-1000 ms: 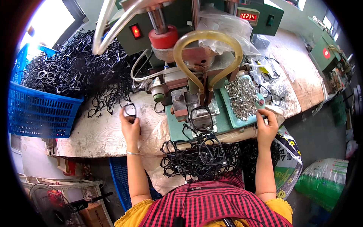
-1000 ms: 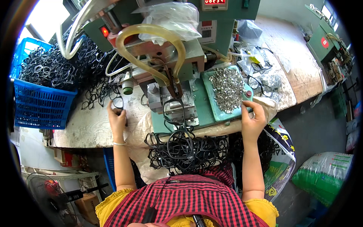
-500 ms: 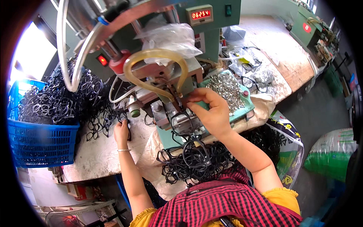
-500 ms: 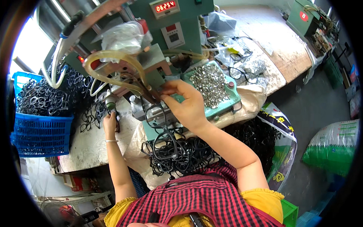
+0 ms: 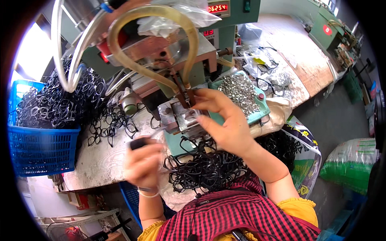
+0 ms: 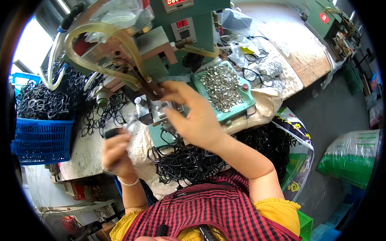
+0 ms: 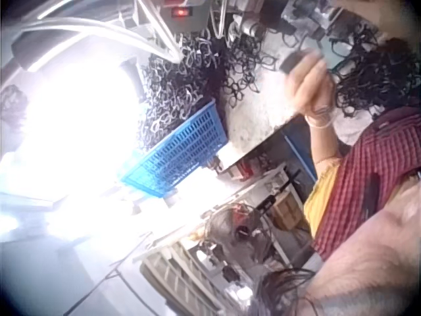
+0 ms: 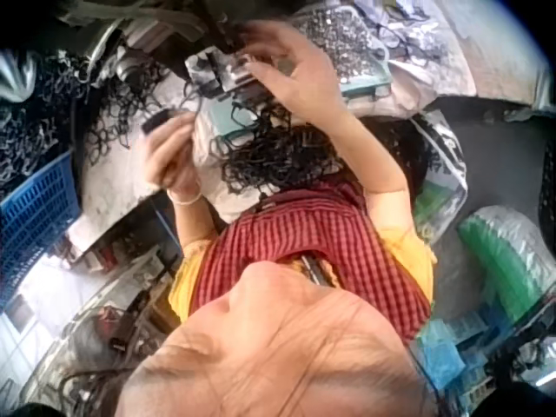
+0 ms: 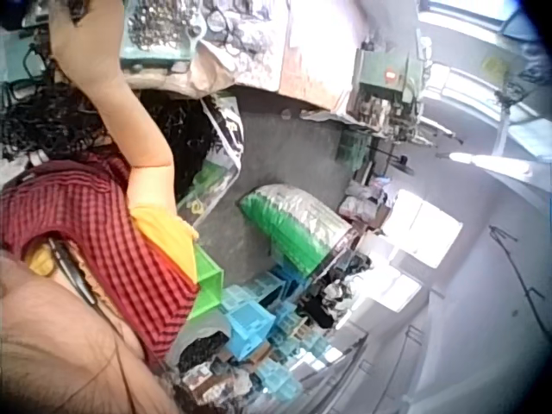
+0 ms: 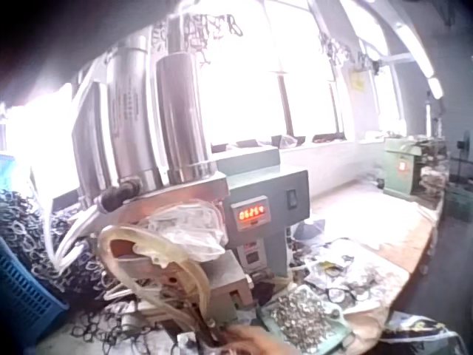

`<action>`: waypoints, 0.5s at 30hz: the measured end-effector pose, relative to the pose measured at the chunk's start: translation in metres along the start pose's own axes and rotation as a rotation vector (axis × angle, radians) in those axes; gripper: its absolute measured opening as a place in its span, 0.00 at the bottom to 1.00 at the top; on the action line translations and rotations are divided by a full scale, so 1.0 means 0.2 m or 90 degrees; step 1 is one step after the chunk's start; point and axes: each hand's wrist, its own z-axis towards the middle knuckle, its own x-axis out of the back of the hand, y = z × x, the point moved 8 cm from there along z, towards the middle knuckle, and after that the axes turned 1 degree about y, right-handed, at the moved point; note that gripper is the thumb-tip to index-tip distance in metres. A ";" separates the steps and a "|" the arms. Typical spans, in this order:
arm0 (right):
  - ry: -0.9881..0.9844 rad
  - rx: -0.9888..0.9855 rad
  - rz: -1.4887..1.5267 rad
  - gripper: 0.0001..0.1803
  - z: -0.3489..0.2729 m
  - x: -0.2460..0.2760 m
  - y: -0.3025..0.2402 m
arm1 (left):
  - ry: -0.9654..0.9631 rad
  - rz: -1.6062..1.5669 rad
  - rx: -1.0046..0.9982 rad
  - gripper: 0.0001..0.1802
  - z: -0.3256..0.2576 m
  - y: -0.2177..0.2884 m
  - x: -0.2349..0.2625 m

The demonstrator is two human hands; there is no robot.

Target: The person assembles eyeglasses by placing frames into a machine, inserting small metal components, and using a hammer to secure them. They handle multiple frames and components, occasionally adjusting the machine and inspecting the assembled glasses.

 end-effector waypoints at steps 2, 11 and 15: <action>0.039 0.110 -0.242 0.17 0.05 0.11 0.01 | -0.165 0.036 -0.042 0.11 0.07 0.09 -0.20; 0.198 0.158 -0.631 0.08 -0.03 0.55 0.45 | -0.238 0.084 -0.072 0.17 0.06 0.04 -0.40; 0.022 0.280 -0.631 0.07 0.02 0.33 0.39 | -0.250 0.090 -0.071 0.13 0.07 0.05 -0.40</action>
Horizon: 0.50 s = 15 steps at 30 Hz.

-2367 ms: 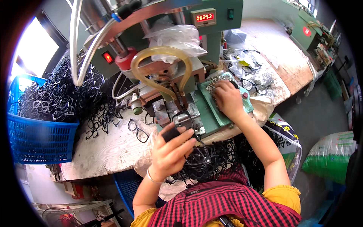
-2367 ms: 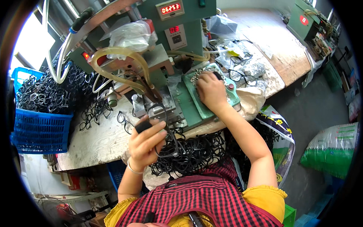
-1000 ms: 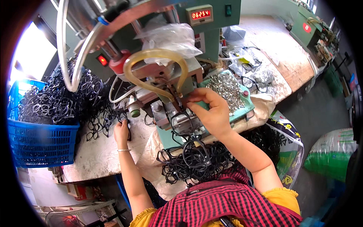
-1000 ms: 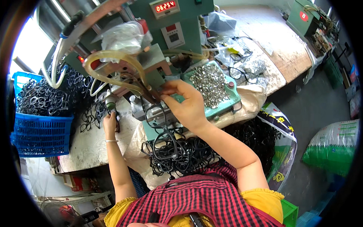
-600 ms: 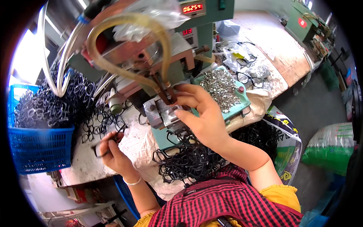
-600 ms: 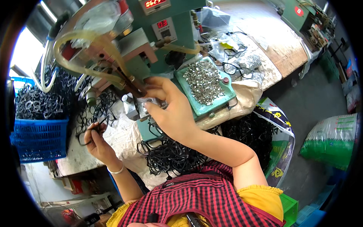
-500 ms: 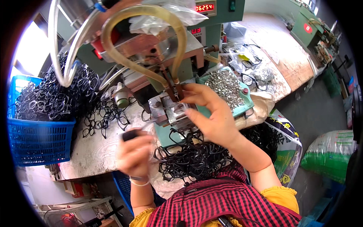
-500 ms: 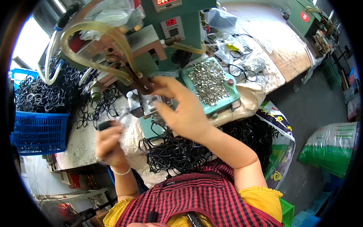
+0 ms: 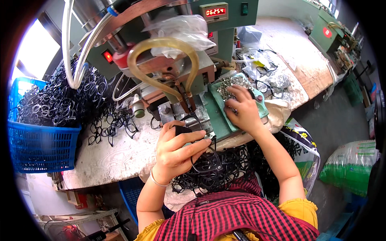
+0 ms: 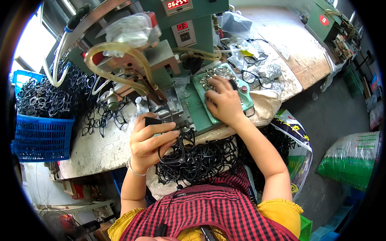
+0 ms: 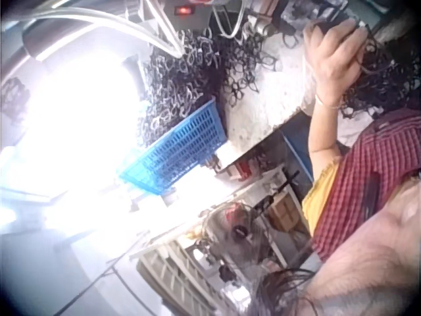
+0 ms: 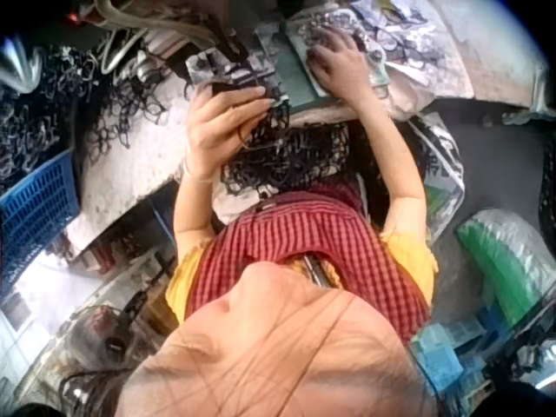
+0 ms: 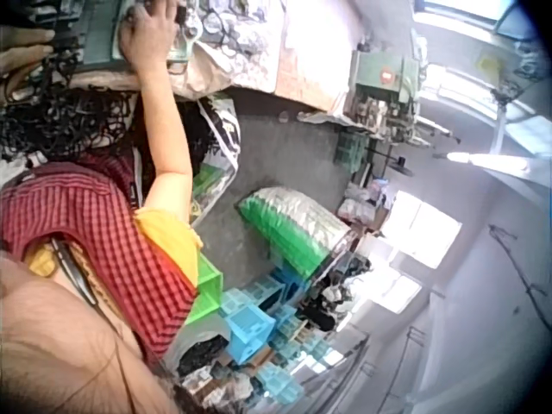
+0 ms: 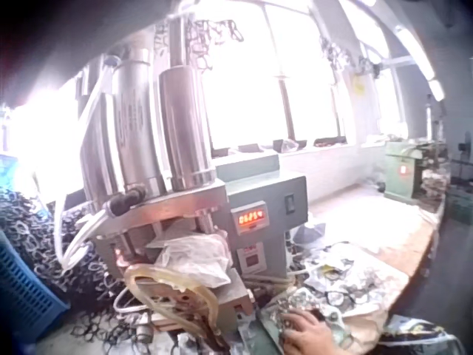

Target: The person assembles eyeglasses by placing frames into a machine, inserting small metal components, and using a hammer to secure them. They handle multiple frames and components, occasionally adjusting the machine and inspecting the assembled glasses.

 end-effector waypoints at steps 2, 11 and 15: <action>-0.102 0.022 -0.044 0.10 0.06 -0.06 -0.02 | -0.001 -0.005 0.004 0.13 0.00 0.01 0.00; 0.270 -0.401 0.416 0.10 -0.21 0.12 0.31 | 0.273 0.275 0.176 0.08 -0.54 0.00 0.28; 0.370 -0.476 0.550 0.10 -0.25 0.02 0.37 | 0.380 0.190 0.438 0.10 -0.57 -0.46 0.50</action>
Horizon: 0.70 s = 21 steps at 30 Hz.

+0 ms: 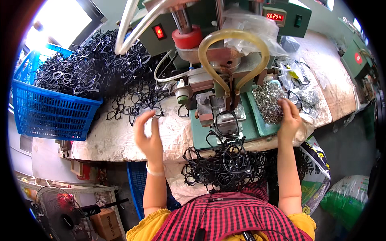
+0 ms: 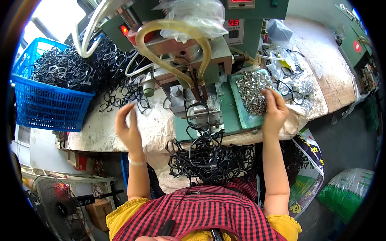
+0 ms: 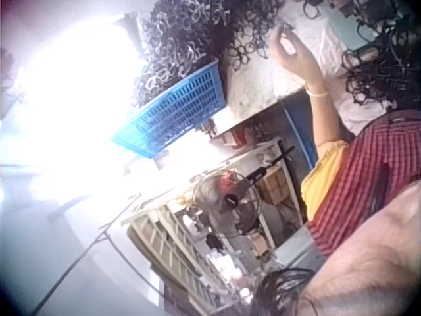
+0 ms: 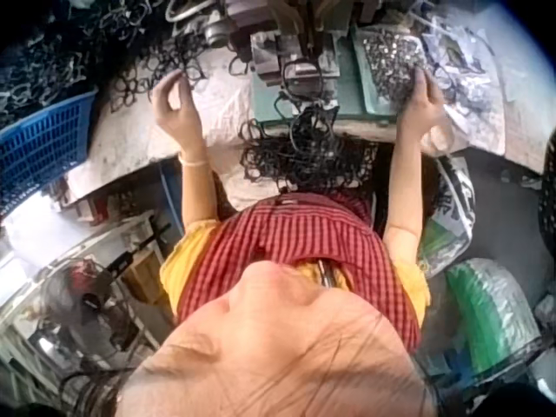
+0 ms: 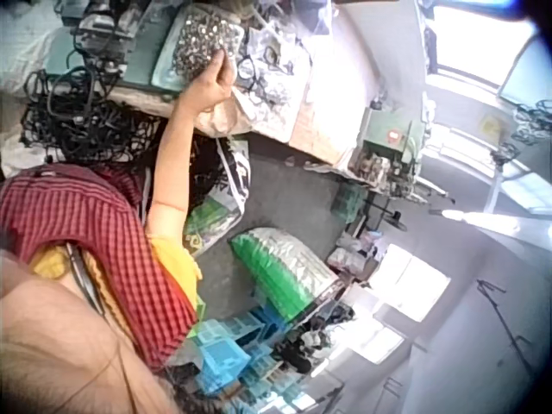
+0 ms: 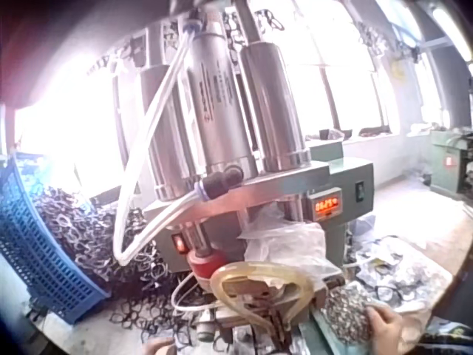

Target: The person assembles eyeglasses by placing frames into a machine, inserting small metal components, and using a hammer to secure them. They handle multiple frames and components, occasionally adjusting the machine and inspecting the assembled glasses.

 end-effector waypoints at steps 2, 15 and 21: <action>-0.050 0.005 0.007 0.09 0.01 -0.18 0.00 | -0.080 0.084 -0.026 0.08 0.10 -0.13 -0.16; -0.045 0.136 -0.306 0.06 -0.14 0.11 -0.22 | -0.271 0.141 0.012 0.18 -0.07 -0.75 -0.23; -0.203 0.167 -0.251 0.08 -0.24 -0.11 -0.41 | -0.243 0.099 0.130 0.22 -0.12 -0.79 -0.09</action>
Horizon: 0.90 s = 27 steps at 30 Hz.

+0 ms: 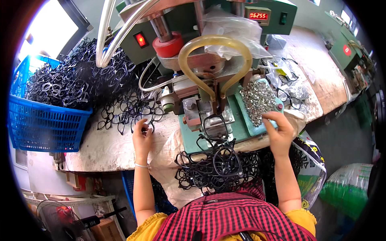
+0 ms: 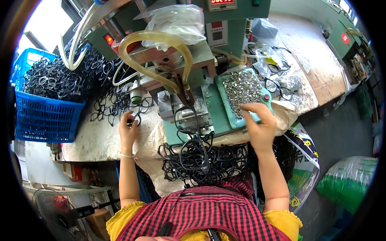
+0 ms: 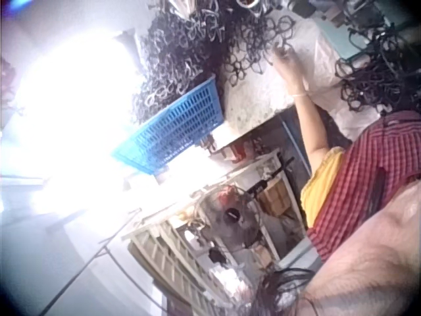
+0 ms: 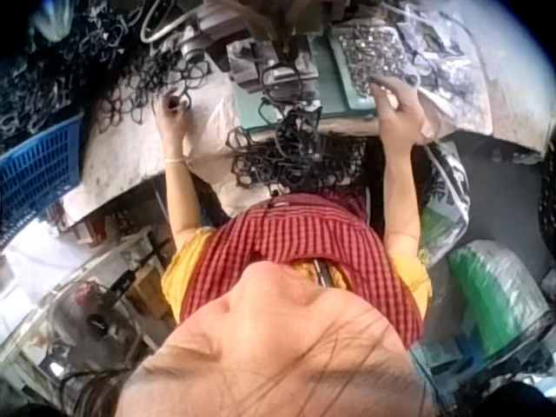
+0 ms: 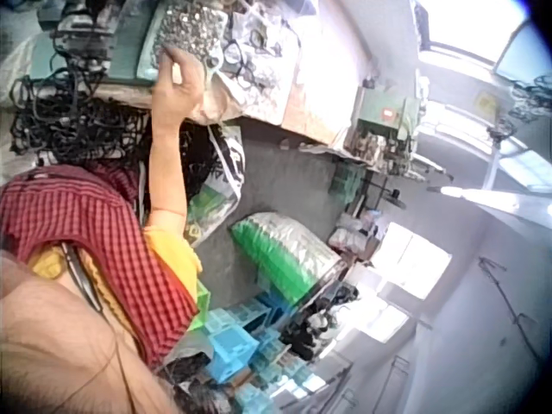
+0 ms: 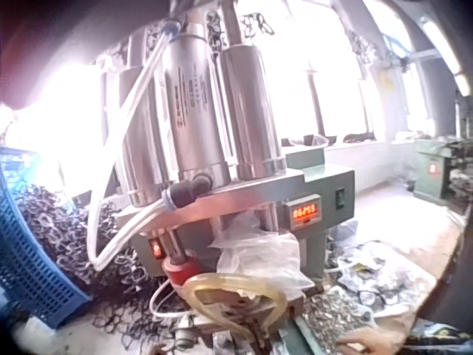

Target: The person assembles eyeglasses by placing frames into a machine, inserting small metal components, and using a hammer to secure them. They handle multiple frames and components, occasionally adjusting the machine and inspecting the assembled glasses.

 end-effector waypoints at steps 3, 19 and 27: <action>-0.093 0.081 0.064 0.09 0.14 -0.23 -0.24 | -0.034 0.248 -0.005 0.25 0.04 0.10 -0.11; -0.089 -0.033 0.335 0.30 0.12 -0.49 -0.33 | 0.237 -0.587 -0.093 0.11 -0.04 0.75 0.14; -0.205 0.010 0.207 0.22 0.12 -0.40 -0.38 | -0.063 -0.297 -0.548 0.04 -0.30 1.44 0.05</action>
